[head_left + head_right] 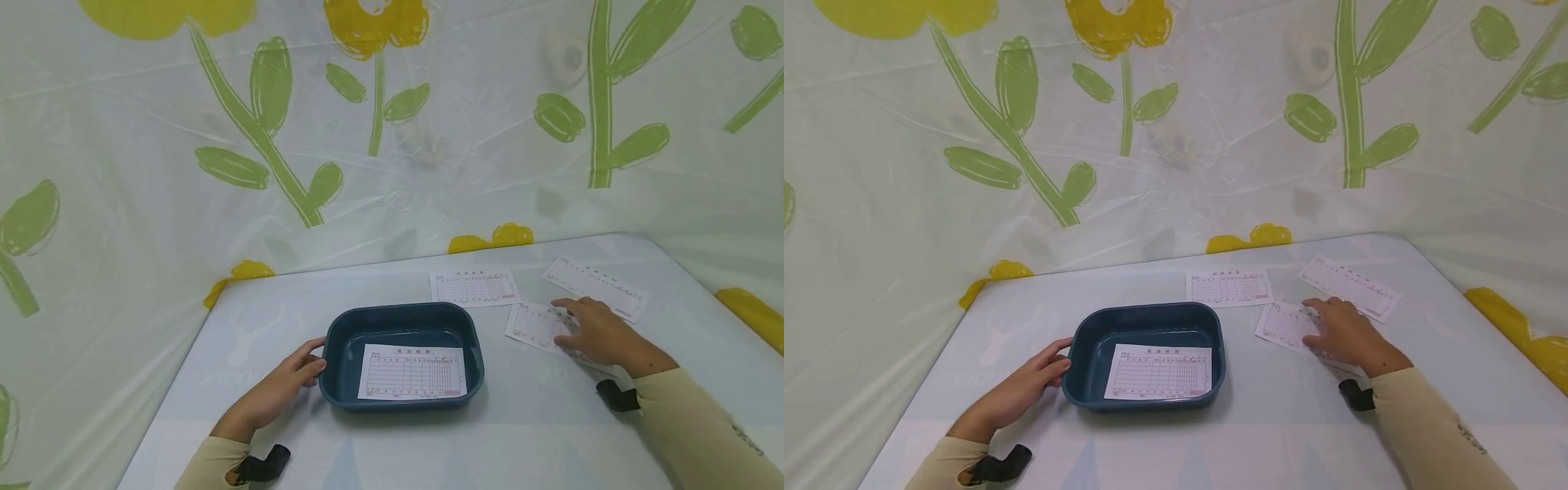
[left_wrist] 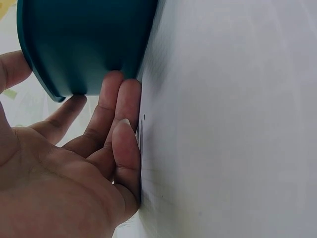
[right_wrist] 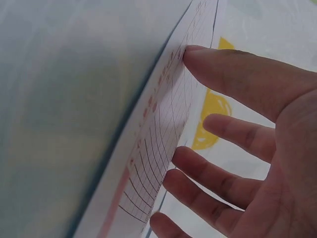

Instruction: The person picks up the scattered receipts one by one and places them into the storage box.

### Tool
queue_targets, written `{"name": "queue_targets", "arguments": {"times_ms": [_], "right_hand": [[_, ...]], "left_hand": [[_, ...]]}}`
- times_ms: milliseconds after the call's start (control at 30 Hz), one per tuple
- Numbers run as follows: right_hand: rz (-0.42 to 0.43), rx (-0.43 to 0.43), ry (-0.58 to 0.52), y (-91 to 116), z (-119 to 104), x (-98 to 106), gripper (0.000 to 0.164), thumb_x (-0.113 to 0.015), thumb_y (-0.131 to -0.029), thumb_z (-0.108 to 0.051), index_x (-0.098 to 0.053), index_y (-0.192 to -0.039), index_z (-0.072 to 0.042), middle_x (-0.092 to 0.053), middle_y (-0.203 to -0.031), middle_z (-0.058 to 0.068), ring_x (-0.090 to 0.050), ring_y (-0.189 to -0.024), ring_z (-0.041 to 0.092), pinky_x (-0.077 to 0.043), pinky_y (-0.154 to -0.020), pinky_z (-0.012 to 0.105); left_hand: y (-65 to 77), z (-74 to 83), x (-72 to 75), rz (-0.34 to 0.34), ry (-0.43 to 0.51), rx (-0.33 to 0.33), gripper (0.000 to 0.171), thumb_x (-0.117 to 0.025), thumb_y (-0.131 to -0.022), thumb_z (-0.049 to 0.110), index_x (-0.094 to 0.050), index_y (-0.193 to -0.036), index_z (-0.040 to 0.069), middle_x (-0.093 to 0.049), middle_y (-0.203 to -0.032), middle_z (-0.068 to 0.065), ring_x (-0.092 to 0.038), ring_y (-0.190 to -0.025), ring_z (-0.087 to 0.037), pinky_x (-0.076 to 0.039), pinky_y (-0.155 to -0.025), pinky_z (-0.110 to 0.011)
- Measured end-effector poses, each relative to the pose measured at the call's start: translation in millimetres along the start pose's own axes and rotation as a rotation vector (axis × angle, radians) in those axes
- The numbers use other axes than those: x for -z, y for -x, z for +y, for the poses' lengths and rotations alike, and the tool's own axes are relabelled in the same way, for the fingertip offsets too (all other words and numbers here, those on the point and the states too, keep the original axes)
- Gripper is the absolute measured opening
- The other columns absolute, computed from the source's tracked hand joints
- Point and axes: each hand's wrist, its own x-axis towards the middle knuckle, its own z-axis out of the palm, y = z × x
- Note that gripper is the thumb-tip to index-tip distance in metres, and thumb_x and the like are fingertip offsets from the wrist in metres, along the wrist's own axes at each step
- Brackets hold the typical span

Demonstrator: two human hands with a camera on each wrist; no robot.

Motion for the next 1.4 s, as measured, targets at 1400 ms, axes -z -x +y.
{"name": "queue_targets", "arguments": {"times_ms": [1400], "right_hand": [[-0.1, -0.044, -0.076, 1, 9, 12, 0.057, -0.083, -0.08, -0.029, -0.053, -0.113, 0.007, -0.063, -0.098, 0.019, -0.056, -0.08, 0.025, -0.05, -0.065, 0.035]], "left_hand": [[0.0, 0.3, -0.7, -0.007, 0.0, -0.005, 0.062, -0.051, -0.1, 0.052, -0.034, -0.154, 0.027, -0.056, -0.136, -0.012, -0.059, -0.116, -0.03, -0.035, -0.106, -0.069]]}}
